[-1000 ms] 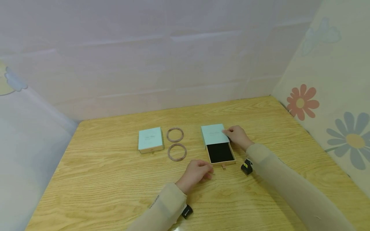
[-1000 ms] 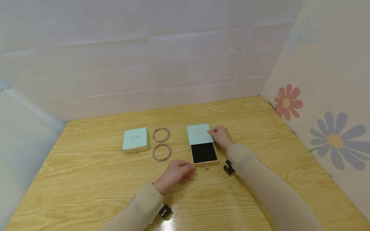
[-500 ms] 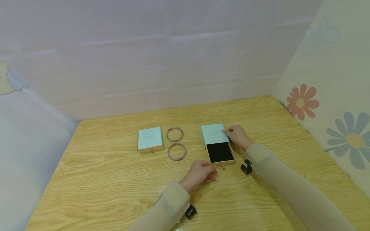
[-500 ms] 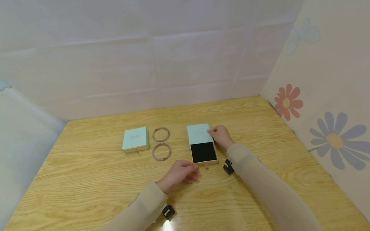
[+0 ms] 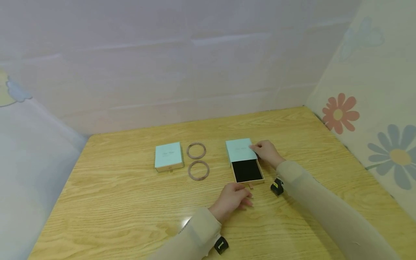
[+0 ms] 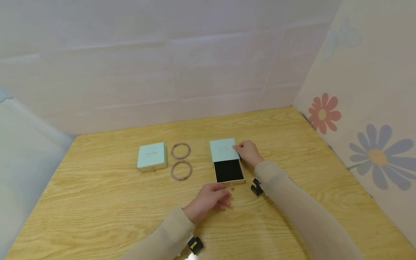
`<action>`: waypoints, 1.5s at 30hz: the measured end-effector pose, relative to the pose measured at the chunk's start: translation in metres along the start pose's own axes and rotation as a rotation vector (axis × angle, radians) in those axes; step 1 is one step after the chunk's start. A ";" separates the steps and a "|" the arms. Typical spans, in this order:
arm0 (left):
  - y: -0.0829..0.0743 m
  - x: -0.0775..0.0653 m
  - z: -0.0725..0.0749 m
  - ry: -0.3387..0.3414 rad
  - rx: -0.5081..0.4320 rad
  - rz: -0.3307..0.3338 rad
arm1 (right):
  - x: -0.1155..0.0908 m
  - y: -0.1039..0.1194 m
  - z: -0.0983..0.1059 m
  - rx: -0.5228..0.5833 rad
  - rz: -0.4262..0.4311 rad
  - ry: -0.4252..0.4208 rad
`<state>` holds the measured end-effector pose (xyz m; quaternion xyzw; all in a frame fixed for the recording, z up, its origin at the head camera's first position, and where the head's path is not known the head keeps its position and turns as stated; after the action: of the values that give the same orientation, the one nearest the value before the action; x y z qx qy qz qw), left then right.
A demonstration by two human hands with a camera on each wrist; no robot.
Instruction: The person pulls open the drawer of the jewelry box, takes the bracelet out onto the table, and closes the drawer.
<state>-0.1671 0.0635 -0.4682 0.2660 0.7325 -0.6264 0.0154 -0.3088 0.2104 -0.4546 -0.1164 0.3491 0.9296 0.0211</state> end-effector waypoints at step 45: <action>0.024 0.013 -0.013 -0.147 -0.340 0.121 | -0.003 0.004 -0.003 0.000 0.000 0.004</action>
<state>-0.1644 0.0823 -0.4916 0.2565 0.8075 -0.5092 0.1514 -0.3056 0.2056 -0.4541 -0.1183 0.3492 0.9293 0.0204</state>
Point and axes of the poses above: each hand's wrist, its own x-axis towards the middle knuckle, its own z-axis out of the back of the hand, y = z × x, the point moved 9 cm from there along x, towards the middle knuckle, and after that the axes turned 8 degrees about -x, right-handed, at the moved point
